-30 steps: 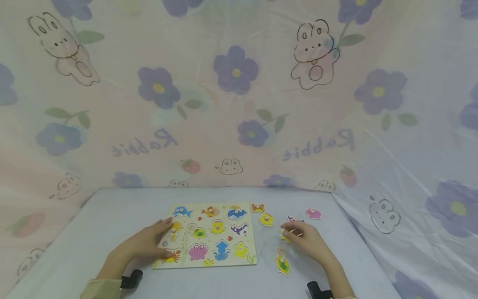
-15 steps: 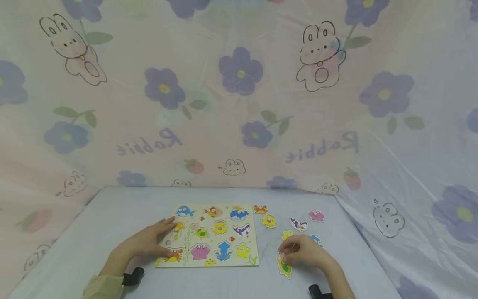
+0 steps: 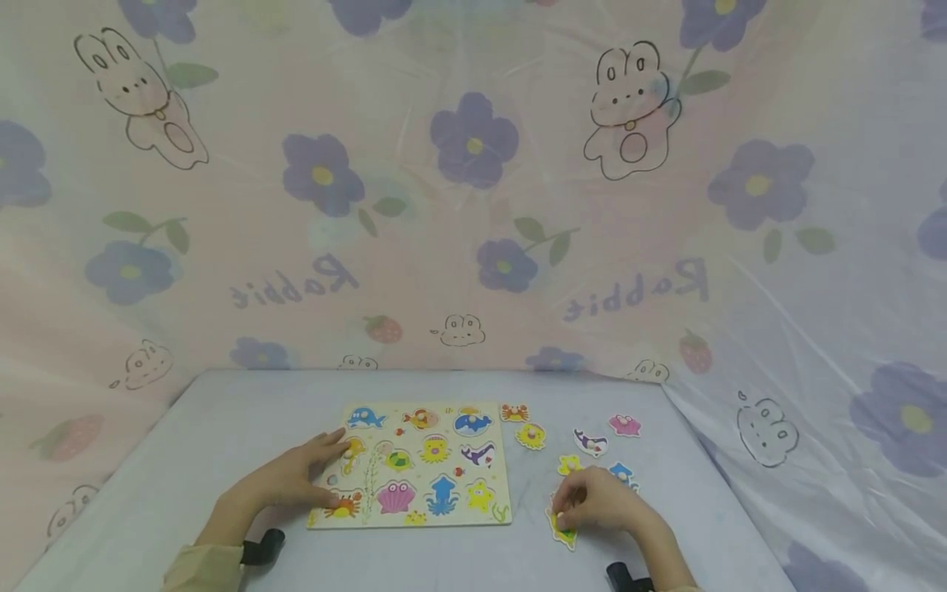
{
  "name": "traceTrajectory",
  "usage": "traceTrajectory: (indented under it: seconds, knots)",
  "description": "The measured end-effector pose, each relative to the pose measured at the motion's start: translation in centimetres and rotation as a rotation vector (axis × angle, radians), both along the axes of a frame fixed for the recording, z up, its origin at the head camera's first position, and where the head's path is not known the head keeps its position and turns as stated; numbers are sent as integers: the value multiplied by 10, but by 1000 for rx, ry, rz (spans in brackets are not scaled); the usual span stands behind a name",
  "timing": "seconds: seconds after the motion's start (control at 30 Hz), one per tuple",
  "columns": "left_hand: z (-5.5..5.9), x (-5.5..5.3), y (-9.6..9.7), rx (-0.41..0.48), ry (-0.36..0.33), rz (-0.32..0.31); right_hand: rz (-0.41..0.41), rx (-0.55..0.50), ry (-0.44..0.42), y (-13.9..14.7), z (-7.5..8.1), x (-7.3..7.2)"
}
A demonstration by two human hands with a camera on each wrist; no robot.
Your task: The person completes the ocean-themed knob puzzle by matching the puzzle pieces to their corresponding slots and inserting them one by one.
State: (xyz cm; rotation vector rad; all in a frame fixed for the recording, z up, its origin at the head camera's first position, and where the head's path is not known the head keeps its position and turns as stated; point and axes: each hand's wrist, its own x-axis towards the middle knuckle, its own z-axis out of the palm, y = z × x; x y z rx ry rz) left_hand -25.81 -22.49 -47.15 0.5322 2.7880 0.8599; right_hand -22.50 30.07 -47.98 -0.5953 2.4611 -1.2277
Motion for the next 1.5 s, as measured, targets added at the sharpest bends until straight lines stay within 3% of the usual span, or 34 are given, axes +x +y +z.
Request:
traceTrajectory:
  seconds: [0.77,1.27,1.5]
  knots:
    - [1,0,1,-1,0,-4,-39,19,85,-2,3,1]
    - [0,1,0,-2,-2,-1,-63,-24,357,-22,7,-9]
    - [0,1,1,-10,9,-2,-81,-22,356,-50,12,-17]
